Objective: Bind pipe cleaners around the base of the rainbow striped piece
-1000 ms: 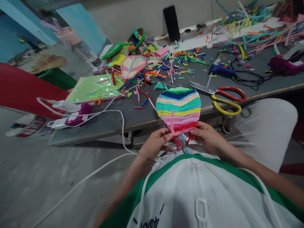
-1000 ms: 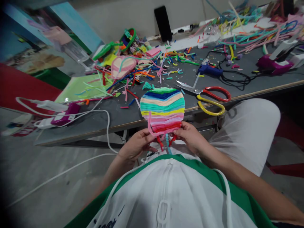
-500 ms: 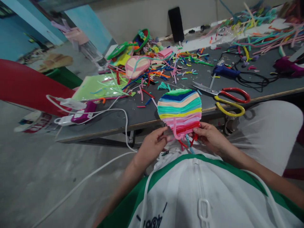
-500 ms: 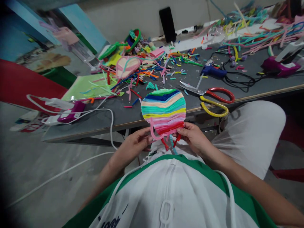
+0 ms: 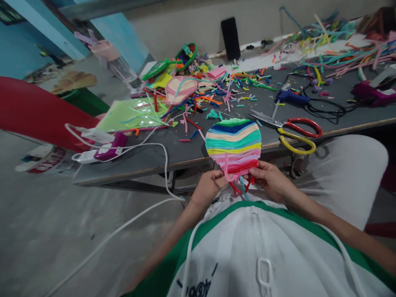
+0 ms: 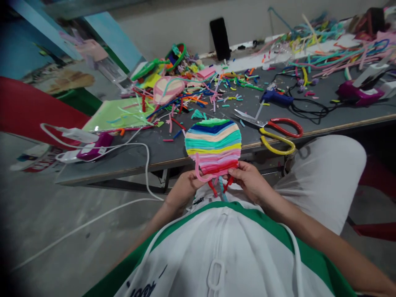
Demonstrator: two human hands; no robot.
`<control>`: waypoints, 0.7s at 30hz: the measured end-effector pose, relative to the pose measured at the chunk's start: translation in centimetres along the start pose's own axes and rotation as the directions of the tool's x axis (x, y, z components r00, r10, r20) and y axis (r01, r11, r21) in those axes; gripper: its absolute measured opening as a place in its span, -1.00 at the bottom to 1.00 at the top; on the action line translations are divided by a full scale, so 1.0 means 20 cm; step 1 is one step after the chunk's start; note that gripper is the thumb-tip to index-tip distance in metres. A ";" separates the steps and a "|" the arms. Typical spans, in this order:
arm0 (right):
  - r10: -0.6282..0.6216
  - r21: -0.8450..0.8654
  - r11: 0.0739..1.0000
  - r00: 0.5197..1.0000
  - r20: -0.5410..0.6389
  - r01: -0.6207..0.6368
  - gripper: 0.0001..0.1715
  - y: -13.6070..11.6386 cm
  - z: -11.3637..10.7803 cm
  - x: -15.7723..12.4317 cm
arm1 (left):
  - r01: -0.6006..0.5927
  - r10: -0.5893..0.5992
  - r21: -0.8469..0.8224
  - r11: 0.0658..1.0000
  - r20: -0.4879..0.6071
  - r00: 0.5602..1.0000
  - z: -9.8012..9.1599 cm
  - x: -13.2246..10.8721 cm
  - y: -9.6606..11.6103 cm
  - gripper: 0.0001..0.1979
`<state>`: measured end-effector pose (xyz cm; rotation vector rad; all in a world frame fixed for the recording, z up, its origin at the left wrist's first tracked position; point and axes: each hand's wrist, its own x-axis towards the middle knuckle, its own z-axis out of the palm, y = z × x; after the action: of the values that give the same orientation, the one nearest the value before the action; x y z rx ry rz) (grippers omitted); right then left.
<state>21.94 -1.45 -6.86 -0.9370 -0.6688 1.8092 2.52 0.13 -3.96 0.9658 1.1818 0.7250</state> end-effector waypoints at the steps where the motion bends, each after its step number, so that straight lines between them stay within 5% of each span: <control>1: -0.004 0.011 1.000 1.000 0.010 0.004 -0.76 0.00 0.00 0.00 | -0.006 0.006 -0.012 1.000 0.013 1.000 0.01 0.00 0.00 -0.82; 8: 0.077 0.007 0.997 0.997 -0.027 -0.077 -0.54 -0.01 0.02 -0.05 | -0.044 0.045 -0.076 0.996 0.005 0.999 0.04 0.02 -0.02 -0.76; 21: 0.137 0.005 0.991 0.989 -0.063 -0.137 -0.73 0.03 0.00 -0.05 | -0.056 0.073 -0.241 0.969 0.061 0.995 0.08 0.01 -0.02 -0.75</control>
<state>21.82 -2.66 -6.95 -1.0572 -0.5761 1.8920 4.15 -0.20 -4.23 0.8228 0.9803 0.8585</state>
